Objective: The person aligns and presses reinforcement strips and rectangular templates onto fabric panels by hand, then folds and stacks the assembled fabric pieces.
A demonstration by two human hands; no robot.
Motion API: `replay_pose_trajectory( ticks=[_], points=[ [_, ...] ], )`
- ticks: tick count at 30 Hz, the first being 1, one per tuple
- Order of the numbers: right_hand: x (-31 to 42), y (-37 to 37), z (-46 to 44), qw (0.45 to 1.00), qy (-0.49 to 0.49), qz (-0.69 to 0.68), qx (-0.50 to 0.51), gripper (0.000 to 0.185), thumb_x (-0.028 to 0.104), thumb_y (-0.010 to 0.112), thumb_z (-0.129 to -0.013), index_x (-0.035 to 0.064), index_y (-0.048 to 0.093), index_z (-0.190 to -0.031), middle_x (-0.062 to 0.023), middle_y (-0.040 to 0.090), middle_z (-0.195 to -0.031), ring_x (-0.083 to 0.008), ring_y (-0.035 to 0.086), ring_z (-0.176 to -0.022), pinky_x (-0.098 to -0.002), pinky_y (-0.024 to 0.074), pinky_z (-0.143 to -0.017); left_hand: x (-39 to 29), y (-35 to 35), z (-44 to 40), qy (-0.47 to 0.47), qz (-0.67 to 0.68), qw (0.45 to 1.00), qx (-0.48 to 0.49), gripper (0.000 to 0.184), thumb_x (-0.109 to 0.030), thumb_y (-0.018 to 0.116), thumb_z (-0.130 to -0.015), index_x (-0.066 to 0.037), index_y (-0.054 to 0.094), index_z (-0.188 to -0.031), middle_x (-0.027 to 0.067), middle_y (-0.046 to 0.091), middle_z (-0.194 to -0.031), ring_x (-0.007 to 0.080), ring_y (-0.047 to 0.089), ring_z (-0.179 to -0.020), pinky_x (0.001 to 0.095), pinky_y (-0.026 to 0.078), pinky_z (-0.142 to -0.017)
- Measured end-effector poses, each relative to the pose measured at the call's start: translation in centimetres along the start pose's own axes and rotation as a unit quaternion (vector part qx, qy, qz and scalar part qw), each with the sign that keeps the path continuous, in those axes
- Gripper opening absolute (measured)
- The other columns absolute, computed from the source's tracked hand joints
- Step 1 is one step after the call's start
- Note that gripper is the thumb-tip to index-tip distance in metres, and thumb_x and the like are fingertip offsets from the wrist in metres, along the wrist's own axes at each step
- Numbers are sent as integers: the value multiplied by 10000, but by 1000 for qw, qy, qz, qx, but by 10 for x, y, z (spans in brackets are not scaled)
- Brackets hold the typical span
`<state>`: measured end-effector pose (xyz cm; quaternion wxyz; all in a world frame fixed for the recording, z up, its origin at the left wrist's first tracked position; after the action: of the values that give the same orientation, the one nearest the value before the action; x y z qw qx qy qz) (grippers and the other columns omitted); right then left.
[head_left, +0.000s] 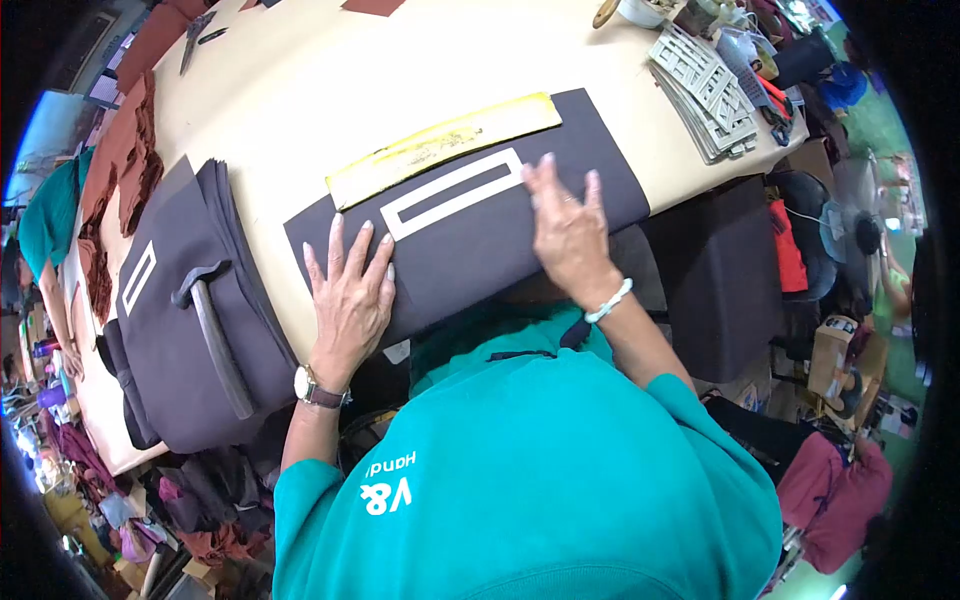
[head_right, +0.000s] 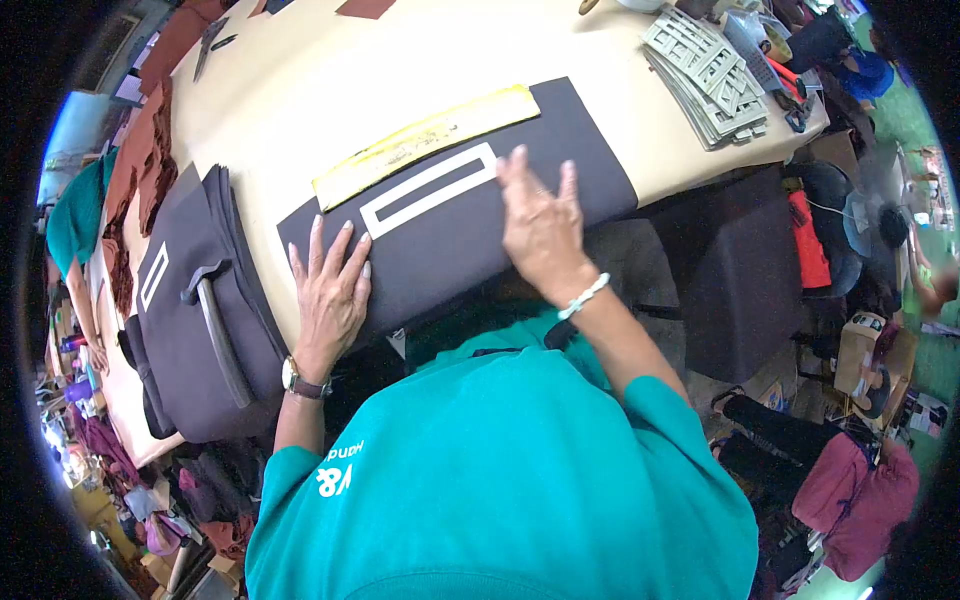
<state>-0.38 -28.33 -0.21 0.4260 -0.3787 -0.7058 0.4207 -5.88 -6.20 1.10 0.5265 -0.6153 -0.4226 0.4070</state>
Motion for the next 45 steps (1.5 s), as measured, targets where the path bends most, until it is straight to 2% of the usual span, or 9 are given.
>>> replay_pose_trajectory(
  ticks=[6, 11, 18, 20, 23, 32, 36, 40, 45],
  points=[
    [-17, -19, -49, 990, 24, 138, 21, 396, 161, 412, -906, -22, 453, -1254, -81, 590, -1176, -217, 563, -1079, -612, 257, -977, 5, -7, 20, -93, 12, 995, -14, 413, -269, 529, -884, -95, 504, -1258, 132, 432, -1328, 352, 248, -1326, 608, 197, -1015],
    [57, 51, -77, 973, -225, -25, 50, 361, 337, 508, -874, 178, 561, -1193, -115, 437, -1324, -276, 407, -1239, -628, 265, -985, 16, -2, 36, -287, 77, 951, -89, 522, -331, 482, -912, -90, 373, -1362, 167, 300, -1429, 371, 205, -1345, 582, 172, -1045],
    [-59, -4, -91, 994, -62, 30, -86, 258, 338, 586, -831, 165, 689, -993, -151, 603, -1017, -283, 553, -968, -441, 382, -858, 25, 19, 46, -350, 37, 934, -62, 573, -368, 469, -909, -103, 318, -1395, 200, 225, -1455, 397, 176, -1347, 584, 146, -1052],
    [-146, -3, -92, 987, 116, 82, -74, 282, 377, 546, -853, 177, 671, -1006, -142, 587, -1042, -304, 527, -998, -446, 356, -887, 27, 16, 47, -357, 51, 927, -100, 582, -373, 470, -909, -108, 307, -1401, 209, 224, -1453, 402, 171, -1348, 588, 147, -1049],
    [-169, -43, -86, 960, 108, 228, -118, 402, 385, 565, -838, 32, 639, -1016, -167, 533, -1104, -321, 486, -1046, -448, 352, -910, 28, 20, 49, -372, 28, 923, -91, 589, -380, 470, -910, -130, 290, -1412, 233, 218, -1446, 411, 166, -1347, 616, 152, -1031],
    [-89, -30, -8, 991, 101, -41, -81, 198, 157, 614, -819, -17, 581, -907, -187, 562, -1076, -342, 518, -1007, -428, 404, -857, 21, 19, 41, -298, 42, 942, -147, 380, -234, 483, -906, -31, 529, -1225, 143, 506, -1281, 352, 376, -1252, 563, 205, -1038],
    [-76, -42, -8, 966, 153, -182, -95, 126, 76, 553, -865, -41, 527, -905, -145, 567, -840, -237, 535, -754, -323, 438, -699, 16, 8, 42, -251, 92, 945, -188, 332, -143, 538, -878, 14, 560, -1169, 183, 522, -1252, 342, 490, -1159, 492, 302, -1008],
    [-67, -59, -24, 951, 102, -274, -101, 107, 44, 511, -899, -45, 492, -956, -52, 498, -806, -129, 482, -755, -260, 407, -690, 6, -28, 61, -279, 261, 857, -345, 365, -4, 552, -838, 52, 525, -1198, 221, 515, -1249, 349, 517, -1141, 370, 418, -946],
    [16, -83, -67, 864, 46, -491, -99, 291, -15, 498, -886, 4, 427, -1167, -47, 563, -899, -59, 498, -741, -177, 408, -659, 30, -108, 117, -326, 183, 763, -526, 465, -2, 508, -863, 13, 418, -1320, 183, 451, -1339, 270, 504, -1174, 328, 409, -943]
  ],
)
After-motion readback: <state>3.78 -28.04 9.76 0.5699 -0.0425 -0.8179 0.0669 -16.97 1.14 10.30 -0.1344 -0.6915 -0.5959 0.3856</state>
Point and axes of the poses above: each hand's wrist, its own z-axis away from the middle knuckle, its own y-axis out of the palm, x = y × z, the point moved 7 cm from there along -z, towards the middle knuckle
